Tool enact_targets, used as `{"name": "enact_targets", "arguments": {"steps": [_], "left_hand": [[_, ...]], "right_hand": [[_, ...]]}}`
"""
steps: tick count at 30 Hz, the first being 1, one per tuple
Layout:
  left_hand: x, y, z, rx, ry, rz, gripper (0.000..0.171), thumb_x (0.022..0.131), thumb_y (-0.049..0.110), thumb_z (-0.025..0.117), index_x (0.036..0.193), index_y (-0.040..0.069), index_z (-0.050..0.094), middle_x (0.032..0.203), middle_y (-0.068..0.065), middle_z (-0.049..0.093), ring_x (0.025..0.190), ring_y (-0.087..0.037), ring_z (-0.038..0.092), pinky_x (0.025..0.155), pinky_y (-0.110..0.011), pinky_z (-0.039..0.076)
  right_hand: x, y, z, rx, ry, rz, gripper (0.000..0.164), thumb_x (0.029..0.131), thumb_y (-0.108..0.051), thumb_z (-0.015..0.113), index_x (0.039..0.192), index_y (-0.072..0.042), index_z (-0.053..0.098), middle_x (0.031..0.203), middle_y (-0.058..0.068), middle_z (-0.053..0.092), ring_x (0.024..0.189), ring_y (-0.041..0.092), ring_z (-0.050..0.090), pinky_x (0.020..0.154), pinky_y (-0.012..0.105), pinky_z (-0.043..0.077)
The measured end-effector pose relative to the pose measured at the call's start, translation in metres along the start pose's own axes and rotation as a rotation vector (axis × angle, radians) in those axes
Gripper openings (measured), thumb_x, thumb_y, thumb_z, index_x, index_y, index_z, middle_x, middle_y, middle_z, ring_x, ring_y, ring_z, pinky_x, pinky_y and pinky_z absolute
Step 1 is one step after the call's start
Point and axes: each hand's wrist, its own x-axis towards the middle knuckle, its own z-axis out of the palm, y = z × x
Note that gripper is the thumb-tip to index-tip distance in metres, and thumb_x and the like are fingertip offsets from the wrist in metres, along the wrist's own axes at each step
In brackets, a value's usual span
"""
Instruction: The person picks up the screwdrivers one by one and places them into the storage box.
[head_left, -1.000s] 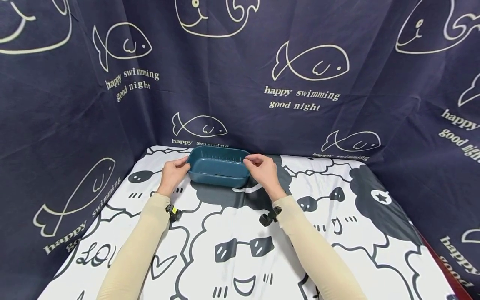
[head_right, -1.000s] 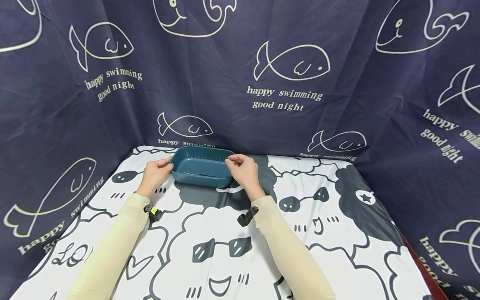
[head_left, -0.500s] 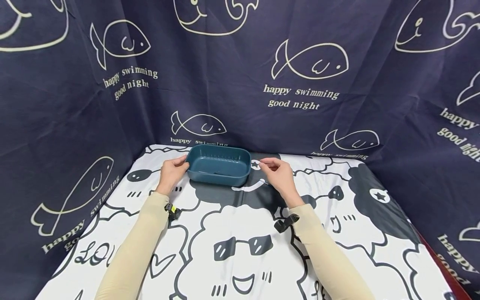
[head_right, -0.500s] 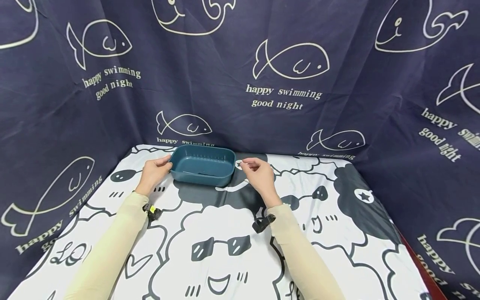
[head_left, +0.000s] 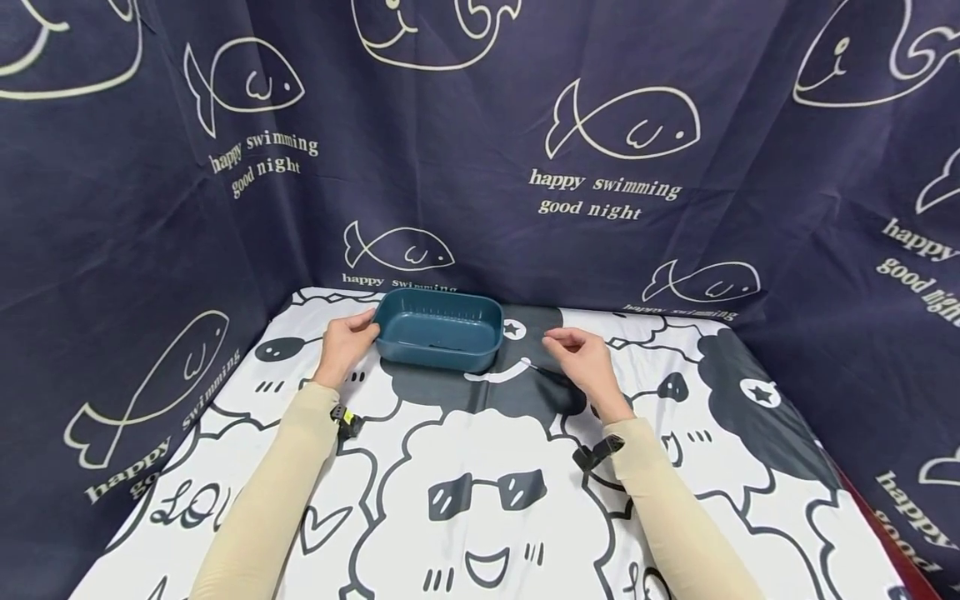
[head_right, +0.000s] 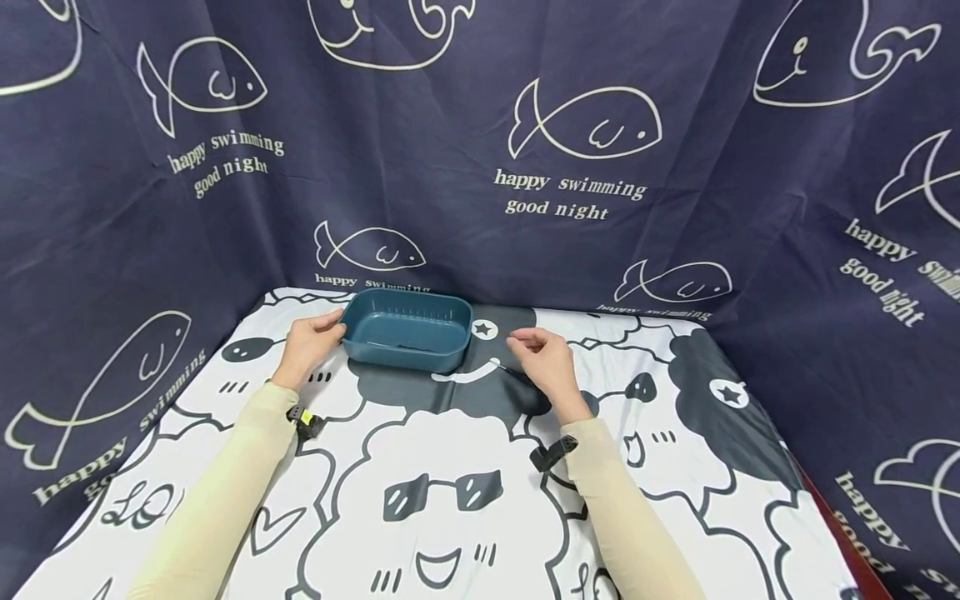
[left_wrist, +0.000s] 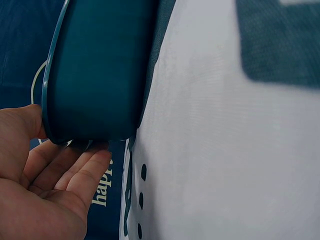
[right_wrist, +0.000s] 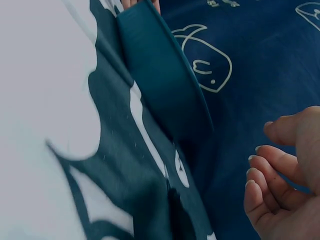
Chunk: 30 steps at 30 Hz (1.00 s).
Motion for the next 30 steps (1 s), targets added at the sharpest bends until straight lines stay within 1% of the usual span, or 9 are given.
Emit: {"name": "enact_targets", "arguments": {"steps": [6,9,12,18,23,27,30], "left_hand": [[-0.001,-0.001,0.002,-0.007,-0.001,0.001,0.047,0.093,0.020,0.063,0.139,0.013,0.066,0.133,-0.012,0.069,0.132,-0.027,0.060,0.114,-0.042,0.045],[-0.002,-0.002,0.003,-0.007,-0.005,-0.004,0.047,0.093,0.020,0.064,0.140,0.014,0.066,0.134,-0.011,0.069,0.133,-0.026,0.060,0.114,-0.041,0.044],[-0.002,-0.002,0.003,-0.006,0.000,-0.010,0.047,0.092,0.021,0.065,0.139,0.015,0.066,0.134,-0.011,0.070,0.133,-0.026,0.060,0.115,-0.041,0.044],[0.000,-0.002,0.002,0.013,0.013,-0.004,0.048,0.092,0.022,0.063,0.140,0.015,0.066,0.131,-0.013,0.071,0.132,-0.028,0.060,0.115,-0.042,0.044],[0.001,-0.002,0.002,0.007,0.014,-0.015,0.048,0.091,0.021,0.064,0.139,0.015,0.067,0.130,-0.013,0.071,0.130,-0.027,0.062,0.114,-0.041,0.045],[0.002,-0.002,0.002,-0.007,0.017,-0.012,0.047,0.091,0.020,0.065,0.138,0.014,0.068,0.130,-0.012,0.072,0.130,-0.026,0.062,0.114,-0.041,0.045],[0.004,-0.003,0.002,-0.011,0.021,-0.003,0.047,0.090,0.020,0.066,0.137,0.013,0.068,0.129,-0.013,0.072,0.129,-0.027,0.063,0.113,-0.041,0.046]], "right_hand": [[-0.001,0.015,-0.011,-0.009,-0.024,0.025,0.028,0.094,-0.031,0.076,0.112,-0.011,0.080,0.099,0.009,0.078,0.084,0.009,0.066,0.072,0.017,0.050],[0.000,0.021,-0.015,-0.018,-0.041,0.058,0.027,0.094,-0.031,0.076,0.112,-0.010,0.080,0.101,0.009,0.078,0.086,0.010,0.066,0.074,0.018,0.050],[0.002,0.028,-0.018,-0.050,-0.063,0.086,0.029,0.094,-0.032,0.076,0.112,-0.011,0.080,0.102,0.006,0.078,0.088,0.010,0.065,0.075,0.018,0.049],[0.004,0.040,-0.024,-0.056,-0.152,0.138,0.030,0.093,-0.032,0.077,0.115,-0.010,0.079,0.100,0.004,0.076,0.082,0.018,0.066,0.069,0.021,0.051],[0.003,0.050,-0.027,-0.048,-0.255,0.175,0.032,0.093,-0.030,0.078,0.116,-0.008,0.078,0.104,0.004,0.077,0.084,0.014,0.066,0.071,0.024,0.054],[0.002,0.054,-0.028,-0.042,-0.289,0.185,0.033,0.092,-0.029,0.079,0.115,-0.006,0.077,0.106,0.006,0.077,0.086,0.014,0.067,0.072,0.027,0.056],[0.001,0.056,-0.028,-0.065,-0.302,0.166,0.031,0.091,-0.029,0.080,0.113,-0.007,0.079,0.105,0.006,0.078,0.085,0.015,0.067,0.073,0.026,0.055]]}}
